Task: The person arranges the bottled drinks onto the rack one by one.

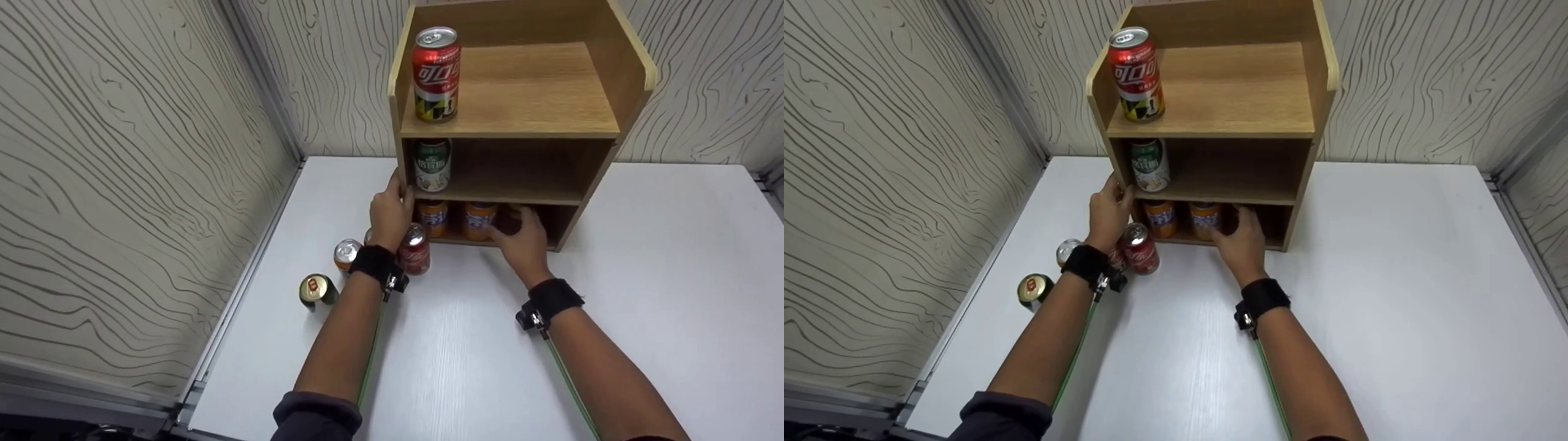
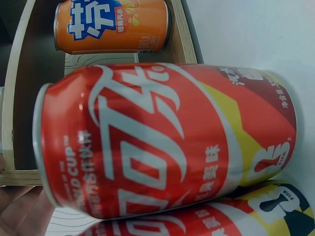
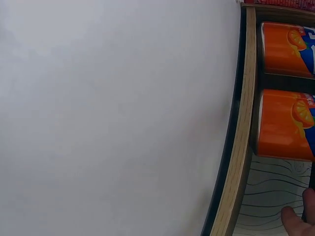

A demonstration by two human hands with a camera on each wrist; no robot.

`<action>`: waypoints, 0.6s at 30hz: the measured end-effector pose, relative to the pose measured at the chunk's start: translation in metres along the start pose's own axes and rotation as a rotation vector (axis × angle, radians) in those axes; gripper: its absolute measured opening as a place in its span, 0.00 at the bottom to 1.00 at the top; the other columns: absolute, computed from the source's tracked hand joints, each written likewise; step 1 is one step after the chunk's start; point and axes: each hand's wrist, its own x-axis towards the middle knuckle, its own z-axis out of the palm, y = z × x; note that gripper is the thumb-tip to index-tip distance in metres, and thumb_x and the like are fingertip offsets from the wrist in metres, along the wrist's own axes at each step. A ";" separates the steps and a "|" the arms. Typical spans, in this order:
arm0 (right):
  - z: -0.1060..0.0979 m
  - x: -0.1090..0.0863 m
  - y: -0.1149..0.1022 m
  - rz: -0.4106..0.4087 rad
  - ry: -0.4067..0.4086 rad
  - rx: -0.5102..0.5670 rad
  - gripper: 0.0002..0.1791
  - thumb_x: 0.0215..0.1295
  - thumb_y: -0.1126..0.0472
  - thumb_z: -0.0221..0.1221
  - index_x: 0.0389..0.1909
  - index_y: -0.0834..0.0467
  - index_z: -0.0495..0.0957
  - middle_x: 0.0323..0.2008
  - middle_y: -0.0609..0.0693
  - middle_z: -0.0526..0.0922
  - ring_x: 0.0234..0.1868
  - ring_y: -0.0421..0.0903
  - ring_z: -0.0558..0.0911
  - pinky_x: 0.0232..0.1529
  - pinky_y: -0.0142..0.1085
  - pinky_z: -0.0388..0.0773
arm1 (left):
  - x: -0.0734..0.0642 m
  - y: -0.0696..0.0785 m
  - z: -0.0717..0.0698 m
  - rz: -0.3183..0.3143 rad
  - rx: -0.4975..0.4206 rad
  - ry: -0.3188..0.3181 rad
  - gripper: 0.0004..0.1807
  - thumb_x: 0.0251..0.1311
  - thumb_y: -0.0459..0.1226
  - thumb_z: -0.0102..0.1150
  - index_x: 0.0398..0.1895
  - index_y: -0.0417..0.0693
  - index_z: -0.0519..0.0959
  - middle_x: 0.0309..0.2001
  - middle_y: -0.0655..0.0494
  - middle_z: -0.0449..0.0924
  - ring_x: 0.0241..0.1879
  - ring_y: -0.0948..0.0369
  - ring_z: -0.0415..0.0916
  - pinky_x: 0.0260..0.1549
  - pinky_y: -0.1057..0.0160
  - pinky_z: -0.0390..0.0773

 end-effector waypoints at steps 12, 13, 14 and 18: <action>-0.013 -0.016 0.005 -0.100 0.083 0.015 0.39 0.64 0.51 0.74 0.70 0.64 0.71 0.67 0.63 0.76 0.71 0.61 0.74 0.73 0.56 0.69 | -0.002 -0.002 0.001 -0.015 0.007 -0.006 0.25 0.77 0.42 0.56 0.73 0.46 0.73 0.47 0.43 0.91 0.45 0.51 0.92 0.42 0.52 0.89; -0.015 -0.017 0.004 -0.103 0.086 0.021 0.39 0.64 0.51 0.74 0.70 0.64 0.71 0.67 0.63 0.76 0.70 0.61 0.75 0.73 0.56 0.70 | -0.002 -0.002 0.001 -0.012 0.005 -0.003 0.25 0.77 0.42 0.56 0.73 0.46 0.74 0.47 0.43 0.91 0.45 0.50 0.92 0.42 0.52 0.89; -0.017 -0.018 0.003 -0.106 0.091 0.028 0.39 0.64 0.51 0.74 0.70 0.64 0.71 0.66 0.63 0.76 0.70 0.61 0.75 0.73 0.56 0.70 | -0.002 -0.002 0.001 -0.010 0.004 -0.001 0.25 0.77 0.42 0.56 0.72 0.46 0.74 0.47 0.43 0.91 0.45 0.50 0.92 0.41 0.52 0.89; -0.024 -0.020 -0.001 -0.123 0.119 0.047 0.38 0.63 0.53 0.74 0.69 0.64 0.72 0.66 0.63 0.76 0.69 0.60 0.75 0.73 0.55 0.71 | 0.000 -0.002 0.001 -0.003 0.000 0.003 0.25 0.77 0.43 0.56 0.72 0.46 0.74 0.47 0.43 0.91 0.45 0.50 0.92 0.41 0.52 0.89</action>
